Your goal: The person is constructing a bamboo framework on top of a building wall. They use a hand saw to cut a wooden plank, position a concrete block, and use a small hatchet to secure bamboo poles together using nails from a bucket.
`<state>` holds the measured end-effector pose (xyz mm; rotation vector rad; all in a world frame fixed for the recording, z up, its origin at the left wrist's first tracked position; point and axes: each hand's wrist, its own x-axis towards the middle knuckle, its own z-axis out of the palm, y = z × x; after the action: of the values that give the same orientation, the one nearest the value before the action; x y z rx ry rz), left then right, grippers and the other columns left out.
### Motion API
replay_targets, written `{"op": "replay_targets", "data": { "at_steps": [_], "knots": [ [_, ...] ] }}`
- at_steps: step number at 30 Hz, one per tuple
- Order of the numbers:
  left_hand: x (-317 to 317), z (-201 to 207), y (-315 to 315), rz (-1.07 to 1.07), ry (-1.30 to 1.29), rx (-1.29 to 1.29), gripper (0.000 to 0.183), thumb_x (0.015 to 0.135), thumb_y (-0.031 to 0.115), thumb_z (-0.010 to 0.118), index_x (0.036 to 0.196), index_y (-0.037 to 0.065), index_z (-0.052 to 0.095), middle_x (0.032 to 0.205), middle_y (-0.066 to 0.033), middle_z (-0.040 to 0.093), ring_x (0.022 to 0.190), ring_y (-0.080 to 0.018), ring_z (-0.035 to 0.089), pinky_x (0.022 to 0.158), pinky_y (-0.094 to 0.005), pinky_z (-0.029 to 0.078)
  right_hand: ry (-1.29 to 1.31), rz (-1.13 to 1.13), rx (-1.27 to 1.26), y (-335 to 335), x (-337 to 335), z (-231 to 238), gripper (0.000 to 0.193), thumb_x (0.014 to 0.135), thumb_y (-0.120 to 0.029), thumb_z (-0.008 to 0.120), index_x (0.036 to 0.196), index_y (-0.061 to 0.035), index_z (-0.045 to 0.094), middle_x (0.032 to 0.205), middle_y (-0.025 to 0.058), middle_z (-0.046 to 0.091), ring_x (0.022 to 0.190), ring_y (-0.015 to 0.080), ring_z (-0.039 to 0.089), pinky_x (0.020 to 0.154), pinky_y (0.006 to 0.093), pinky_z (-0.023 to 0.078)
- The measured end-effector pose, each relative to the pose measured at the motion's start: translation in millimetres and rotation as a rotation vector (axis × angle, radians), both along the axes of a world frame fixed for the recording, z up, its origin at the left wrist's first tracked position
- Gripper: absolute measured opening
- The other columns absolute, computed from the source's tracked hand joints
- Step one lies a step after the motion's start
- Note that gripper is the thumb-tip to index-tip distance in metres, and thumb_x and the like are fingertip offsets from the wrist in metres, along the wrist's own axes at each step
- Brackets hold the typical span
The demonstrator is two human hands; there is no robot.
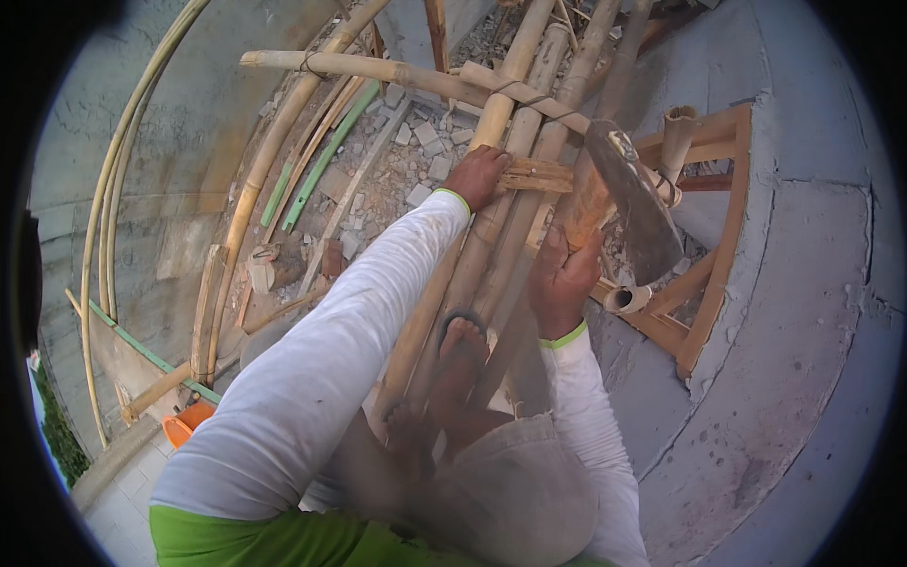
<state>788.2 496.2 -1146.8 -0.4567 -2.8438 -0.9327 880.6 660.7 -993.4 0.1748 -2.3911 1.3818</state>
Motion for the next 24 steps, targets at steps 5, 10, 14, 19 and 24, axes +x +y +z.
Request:
{"op": "replay_targets", "data": {
  "at_steps": [5, 10, 14, 19, 24],
  "knots": [
    [-2.9, -1.8, 13.2, -0.022, -0.040, 0.045, 0.050, 0.068, 0.008, 0.075, 0.116, 0.003, 0.059, 0.115, -0.0139, 0.060, 0.112, -0.0335, 0.055, 0.099, -0.0425, 0.044, -0.666, -0.021, 0.510, 49.3, -0.4, -75.4, 0.030, 0.100, -0.027, 0.053, 0.107, 0.0028, 0.050, 0.080, 0.0208, 0.065, 0.072, 0.0336, 0.067, 0.064, 0.0409, 0.049],
    [1.0, 3.0, -0.4, 0.011, -0.005, 0.032, 0.052, 0.067, 0.007, 0.076, 0.116, 0.003, 0.059, 0.114, -0.0133, 0.060, 0.111, -0.0329, 0.055, 0.098, -0.0421, 0.045, -0.258, -0.062, -0.043, 6.6, 8.0, -17.8, 0.031, 0.100, -0.028, 0.052, 0.104, 0.0025, 0.048, 0.080, 0.0261, 0.062, 0.075, 0.0460, 0.063, 0.064, 0.0485, 0.048],
    [-4.1, 4.7, 16.7, -0.027, -0.068, 0.009, 0.052, 0.066, 0.007, 0.076, 0.115, 0.003, 0.059, 0.114, -0.0133, 0.060, 0.111, -0.0329, 0.055, 0.098, -0.0420, 0.045, -0.343, -0.085, 0.370, 33.0, 8.0, -76.4, 0.031, 0.100, -0.027, 0.053, 0.105, 0.0029, 0.050, 0.078, 0.0243, 0.061, 0.068, 0.0387, 0.063, 0.062, 0.0435, 0.048],
    [0.9, 2.1, 2.4, 0.009, -0.017, 0.039, 0.051, 0.067, 0.007, 0.075, 0.115, 0.003, 0.059, 0.114, -0.0134, 0.060, 0.111, -0.0327, 0.055, 0.098, -0.0419, 0.045, -0.563, -0.017, 0.207, 19.4, -0.6, -35.5, 0.032, 0.100, -0.027, 0.052, 0.109, 0.0033, 0.051, 0.077, 0.0244, 0.061, 0.067, 0.0381, 0.063, 0.062, 0.0436, 0.048],
    [-1.7, -0.9, 8.1, -0.004, -0.028, 0.000, 0.045, 0.068, 0.003, 0.070, 0.113, 0.003, 0.061, 0.113, -0.0132, 0.061, 0.110, -0.0328, 0.056, 0.097, -0.0420, 0.046, -0.297, -0.037, 0.154, 14.9, 9.1, -35.9, 0.031, 0.100, -0.028, 0.052, 0.097, 0.0031, 0.050, 0.074, 0.0240, 0.062, 0.066, 0.0396, 0.062, 0.062, 0.0443, 0.048]
  ]
}}
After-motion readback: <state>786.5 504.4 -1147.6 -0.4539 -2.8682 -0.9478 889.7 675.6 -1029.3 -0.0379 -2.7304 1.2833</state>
